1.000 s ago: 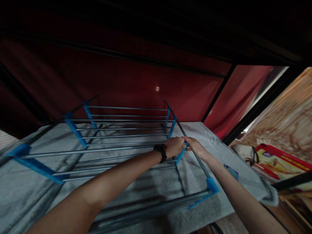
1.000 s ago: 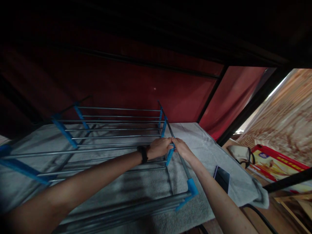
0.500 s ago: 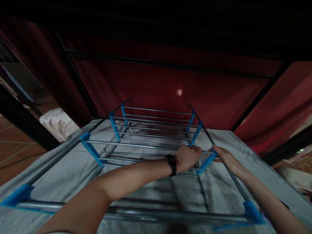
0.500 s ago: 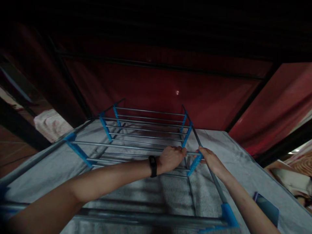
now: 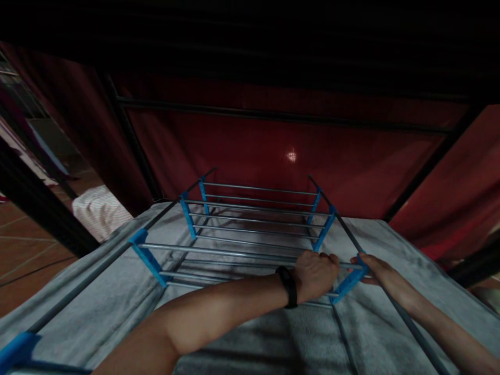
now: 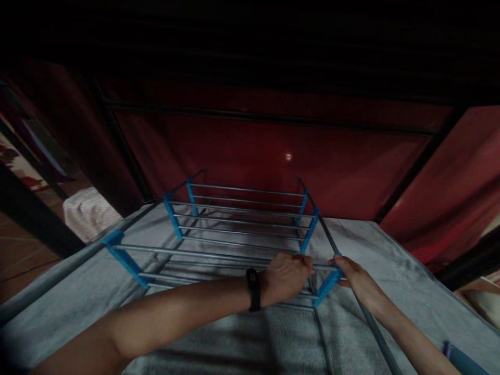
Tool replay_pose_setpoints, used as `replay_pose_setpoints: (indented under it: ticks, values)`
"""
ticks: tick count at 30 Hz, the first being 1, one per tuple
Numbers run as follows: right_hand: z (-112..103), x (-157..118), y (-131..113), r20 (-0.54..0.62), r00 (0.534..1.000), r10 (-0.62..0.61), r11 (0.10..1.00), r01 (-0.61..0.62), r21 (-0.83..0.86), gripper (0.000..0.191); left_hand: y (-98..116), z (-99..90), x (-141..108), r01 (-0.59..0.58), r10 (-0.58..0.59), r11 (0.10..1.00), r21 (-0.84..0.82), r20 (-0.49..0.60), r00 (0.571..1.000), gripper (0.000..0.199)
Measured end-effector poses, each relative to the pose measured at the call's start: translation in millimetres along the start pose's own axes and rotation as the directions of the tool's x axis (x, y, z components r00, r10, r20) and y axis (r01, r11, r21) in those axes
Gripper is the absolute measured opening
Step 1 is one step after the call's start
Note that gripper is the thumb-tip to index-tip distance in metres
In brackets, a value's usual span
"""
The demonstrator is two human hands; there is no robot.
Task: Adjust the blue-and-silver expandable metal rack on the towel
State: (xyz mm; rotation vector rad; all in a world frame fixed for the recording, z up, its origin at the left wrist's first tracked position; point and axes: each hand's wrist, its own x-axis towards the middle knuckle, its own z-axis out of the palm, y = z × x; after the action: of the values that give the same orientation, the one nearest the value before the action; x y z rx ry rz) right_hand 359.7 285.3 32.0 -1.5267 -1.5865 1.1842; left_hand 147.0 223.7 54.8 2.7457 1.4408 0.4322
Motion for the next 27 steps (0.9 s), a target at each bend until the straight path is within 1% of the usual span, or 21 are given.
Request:
replay_pose_setpoints:
  ticks: [3,8,10,11,12,13,14,15,16,17,18,19,20,21,22,23,24,25,26,27]
  values:
    - [-1.1,1.1,1.5,-0.017,1.000,-0.013,1.000,0.013,-0.013,0.039,1.2,-4.1,0.4,0.018,-0.018,1.000,-0.019,0.025,1.000,0.025]
    - [-0.9,-0.5,-3.0,-0.009,1.000,0.018,0.999,-0.018,-0.035,0.039,2.2,-9.3,1.5,0.054,-0.050,0.997,-0.064,0.062,0.997,0.029]
    - [-0.5,-2.9,-6.4,0.005,1.000,0.023,1.000,-0.023,-0.017,0.038,5.2,-13.9,-0.4,0.059,-0.058,0.998,-0.038,0.029,0.998,0.030]
    - [-0.3,-4.2,-7.9,0.014,1.000,0.018,1.000,-0.018,-0.004,0.038,8.0,-17.1,-2.9,0.037,-0.037,0.999,-0.009,-0.017,0.999,0.031]
    - [-0.2,-5.4,-8.9,0.022,1.000,0.010,1.000,-0.010,0.008,0.037,11.7,-20.6,-7.1,-0.014,0.015,1.000,0.022,-0.066,0.998,0.032]
    - [-0.2,-6.4,-9.6,0.029,1.000,-0.003,1.000,0.003,0.016,0.037,16.1,-23.8,-13.0,-0.095,0.100,0.994,0.051,-0.107,0.989,0.034]
    - [-0.1,-7.2,-9.9,0.032,0.999,-0.016,1.000,0.015,0.018,0.037,20.7,-26.1,-20.9,-0.210,0.217,0.975,0.073,-0.123,0.968,0.037]
    - [0.0,-7.7,-9.9,0.034,0.999,-0.025,1.000,0.025,0.016,0.037,24.8,-27.0,-30.4,-0.326,0.333,0.942,0.081,-0.111,0.936,0.041]
    - [0.2,-8.1,-9.9,0.033,0.999,-0.029,1.000,0.029,0.012,0.038,27.4,-25.9,-41.4,-0.416,0.421,0.906,0.073,-0.076,0.904,0.045]
    - [0.6,-8.3,-10.0,0.030,0.999,-0.028,1.000,0.028,0.007,0.038,27.6,-22.8,-53.0,-0.470,0.472,0.881,0.058,-0.030,0.881,0.046]
    - [1.1,-8.4,-10.4,0.027,0.999,-0.020,1.000,0.020,0.001,0.039,24.5,-17.8,-64.5,-0.463,0.462,0.886,0.039,0.020,0.887,0.045]
    - [1.7,-8.5,-11.0,0.022,1.000,-0.011,1.000,0.012,-0.006,0.039,17.6,-11.3,-75.1,-0.408,0.406,0.913,0.020,0.068,0.911,0.041]
    - [2.5,-8.6,-12.0,0.015,1.000,-0.002,1.000,0.002,-0.011,0.040,6.8,-3.9,-83.9,-0.327,0.324,0.945,0.010,0.109,0.940,0.036]
    - [3.3,-8.7,-13.0,0.010,1.000,0.006,1.000,-0.005,-0.016,0.040,-7.5,3.8,-90.6,-0.257,0.252,0.966,0.010,0.154,0.955,0.031]
    - [4.0,-8.8,-14.1,0.005,1.000,0.009,1.000,-0.009,-0.018,0.040,-24.5,11.2,-94.9,-0.160,0.156,0.987,0.013,0.177,0.972,0.030]
    - [4.7,-8.9,-15.1,0.003,1.000,0.008,1.000,-0.008,-0.015,0.040,-42.9,17.9,-97.0,-0.044,0.042,0.999,0.006,0.205,0.978,0.030]
    - [5.3,-9.0,-16.0,0.000,1.000,0.003,1.000,-0.003,-0.008,0.040,-61.3,23.7,-97.4,0.105,-0.097,0.994,-0.019,0.237,0.967,0.030]
    - [5.8,-9.2,-16.6,-0.002,1.000,-0.003,1.000,0.003,0.003,0.040,-78.5,28.3,-96.7,0.242,-0.216,0.968,-0.066,0.266,0.939,0.029]
    - [6.2,-9.4,-17.0,-0.003,1.000,-0.006,1.000,0.006,0.013,0.039,-93.6,31.9,-95.4,0.332,-0.290,0.938,-0.104,0.293,0.911,0.029]
    - [6.4,-9.6,-17.2,-0.003,1.000,-0.007,1.000,0.007,0.020,0.039,-106.0,34.6,-94.0,0.385,-0.333,0.914,-0.129,0.304,0.893,0.028]
